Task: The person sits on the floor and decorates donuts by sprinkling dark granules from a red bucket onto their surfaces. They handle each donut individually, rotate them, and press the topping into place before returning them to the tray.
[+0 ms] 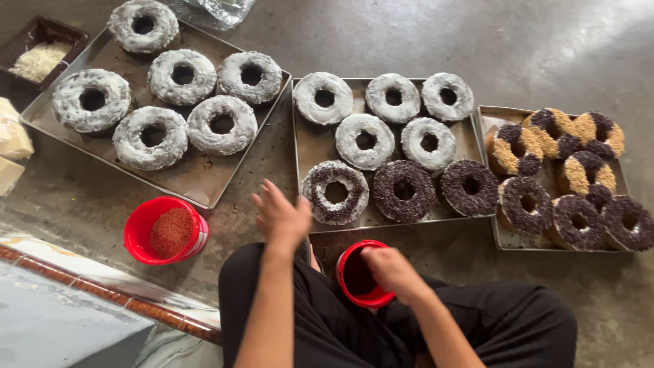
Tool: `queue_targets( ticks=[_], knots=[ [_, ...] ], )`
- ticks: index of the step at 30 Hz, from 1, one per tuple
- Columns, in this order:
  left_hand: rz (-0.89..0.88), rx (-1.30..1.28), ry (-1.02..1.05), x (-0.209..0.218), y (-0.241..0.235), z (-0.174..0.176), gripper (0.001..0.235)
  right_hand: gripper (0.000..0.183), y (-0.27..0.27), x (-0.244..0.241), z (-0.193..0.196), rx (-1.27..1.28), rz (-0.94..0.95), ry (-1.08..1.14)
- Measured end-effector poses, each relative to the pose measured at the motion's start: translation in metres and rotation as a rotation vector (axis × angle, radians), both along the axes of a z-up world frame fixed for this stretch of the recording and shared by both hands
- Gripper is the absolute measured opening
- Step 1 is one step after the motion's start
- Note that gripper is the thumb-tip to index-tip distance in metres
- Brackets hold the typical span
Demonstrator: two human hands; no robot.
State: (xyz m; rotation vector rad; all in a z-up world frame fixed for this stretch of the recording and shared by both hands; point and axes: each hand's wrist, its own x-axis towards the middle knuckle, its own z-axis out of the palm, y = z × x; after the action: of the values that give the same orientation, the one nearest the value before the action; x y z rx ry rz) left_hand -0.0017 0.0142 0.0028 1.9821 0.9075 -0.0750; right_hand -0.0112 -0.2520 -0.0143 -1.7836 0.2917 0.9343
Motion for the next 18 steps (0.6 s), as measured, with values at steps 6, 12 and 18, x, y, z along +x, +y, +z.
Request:
queue_targets(
  ticks=[6, 12, 18],
  knots=[
    [0.504, -0.304, -0.573, -0.006, 0.045, -0.023, 0.064, 0.043, 0.048, 0.071, 0.034, 0.613, -0.378, -0.012],
    [0.689, -0.638, -0.633, 0.018, 0.052, -0.055, 0.051, 0.037, 0.123, 0.122, -0.002, 0.64, -0.436, -0.105],
    [0.734, -0.672, -0.59, 0.025, 0.051, -0.058, 0.041, 0.038, 0.153, 0.137, -0.049, 0.604, -0.417, -0.102]
  ],
)
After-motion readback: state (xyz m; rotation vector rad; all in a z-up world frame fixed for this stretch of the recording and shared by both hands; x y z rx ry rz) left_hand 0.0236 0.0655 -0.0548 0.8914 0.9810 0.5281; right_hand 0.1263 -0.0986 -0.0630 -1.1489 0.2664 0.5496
